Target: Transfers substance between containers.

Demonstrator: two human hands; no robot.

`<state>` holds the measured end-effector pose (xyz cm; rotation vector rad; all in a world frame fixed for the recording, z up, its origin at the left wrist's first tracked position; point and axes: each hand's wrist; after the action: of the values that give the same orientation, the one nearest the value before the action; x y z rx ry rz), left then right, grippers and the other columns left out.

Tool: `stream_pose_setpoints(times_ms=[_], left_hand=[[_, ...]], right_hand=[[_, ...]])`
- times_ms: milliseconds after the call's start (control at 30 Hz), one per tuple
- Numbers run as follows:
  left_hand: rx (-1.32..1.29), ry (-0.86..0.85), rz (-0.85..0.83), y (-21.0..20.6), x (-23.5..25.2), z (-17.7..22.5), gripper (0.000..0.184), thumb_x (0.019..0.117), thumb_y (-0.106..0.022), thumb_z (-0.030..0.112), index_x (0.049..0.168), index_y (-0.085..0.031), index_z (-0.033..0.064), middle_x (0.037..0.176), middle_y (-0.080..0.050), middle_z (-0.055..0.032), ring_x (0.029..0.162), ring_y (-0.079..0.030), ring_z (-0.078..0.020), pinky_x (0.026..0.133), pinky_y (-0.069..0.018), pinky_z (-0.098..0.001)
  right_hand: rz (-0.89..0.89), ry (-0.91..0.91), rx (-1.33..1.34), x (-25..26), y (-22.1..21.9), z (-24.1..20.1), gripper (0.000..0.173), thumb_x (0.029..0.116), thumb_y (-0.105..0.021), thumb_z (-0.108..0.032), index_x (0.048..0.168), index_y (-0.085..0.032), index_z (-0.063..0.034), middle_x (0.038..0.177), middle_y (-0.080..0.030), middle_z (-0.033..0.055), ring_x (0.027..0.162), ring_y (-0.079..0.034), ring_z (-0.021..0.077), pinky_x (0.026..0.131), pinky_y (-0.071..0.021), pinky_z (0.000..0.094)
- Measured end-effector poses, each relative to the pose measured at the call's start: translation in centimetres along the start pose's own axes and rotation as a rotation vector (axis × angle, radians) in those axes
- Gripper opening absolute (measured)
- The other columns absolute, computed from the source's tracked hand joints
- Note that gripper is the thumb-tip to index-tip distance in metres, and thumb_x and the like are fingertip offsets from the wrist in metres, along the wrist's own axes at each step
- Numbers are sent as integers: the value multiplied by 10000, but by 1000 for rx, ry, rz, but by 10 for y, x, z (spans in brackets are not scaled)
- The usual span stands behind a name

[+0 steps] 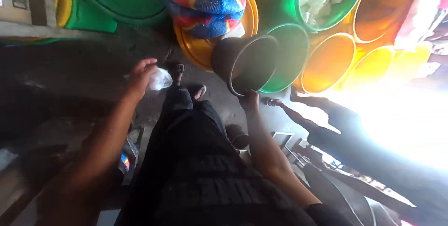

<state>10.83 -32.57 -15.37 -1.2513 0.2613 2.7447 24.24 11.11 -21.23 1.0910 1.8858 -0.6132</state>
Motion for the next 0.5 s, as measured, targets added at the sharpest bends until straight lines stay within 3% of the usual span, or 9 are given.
stream_pose_setpoints(times_ms=[67, 167, 300, 433, 500], left_hand=[[-41, -15, -47, -6, 2, 3, 394, 1014, -568, 191, 1397, -565, 98, 1171, -682, -96, 1000, -655, -158, 857, -556, -377], [-90, -65, -90, -13, 9, 11, 433, 980, -555, 127, 1412, -544, 102, 1238, -672, -85, 988, -660, -151, 809, -566, -345], [-116, -140, -48, -22, 8, 18, 389, 954, -530, 36, 1329, -622, 78, 1186, -683, -87, 913, -655, -143, 759, -562, -326], [-73, -144, 3, -40, -3, 18, 337, 984, -516, 60, 1283, -667, 84, 1151, -706, -85, 899, -677, -139, 781, -581, -340], [-45, -159, 30, -60, -9, 16, 362, 992, -517, 61, 1331, -642, 81, 1223, -688, -111, 945, -684, -163, 820, -586, -366]], right_hand=[[12, -28, -8, -6, -1, 0, 258, 981, -487, -124, 1231, -528, -78, 1145, -633, 141, 995, -659, 258, 812, -583, 464], [47, -24, -60, -8, -6, -2, 233, 981, -473, -132, 1196, -539, -69, 1087, -645, 139, 934, -669, 250, 761, -590, 446], [-19, -103, -158, -14, -14, -4, 288, 1015, -487, -191, 1263, -519, -48, 1149, -626, 150, 998, -657, 263, 853, -586, 449], [-105, -264, -235, -25, -34, -2, 317, 1048, -478, -281, 1281, -502, -68, 1095, -639, 123, 909, -673, 218, 802, -593, 377], [-206, -349, -241, -25, -38, -8, 389, 1073, -467, -321, 1370, -467, -70, 1196, -645, 140, 990, -688, 236, 862, -596, 379]])
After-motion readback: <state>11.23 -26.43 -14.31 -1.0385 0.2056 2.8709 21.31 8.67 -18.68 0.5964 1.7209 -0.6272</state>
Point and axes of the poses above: each hand's wrist, its own x-axis towards the middle knuckle, its own y-axis out of the back of the hand, z = x × y
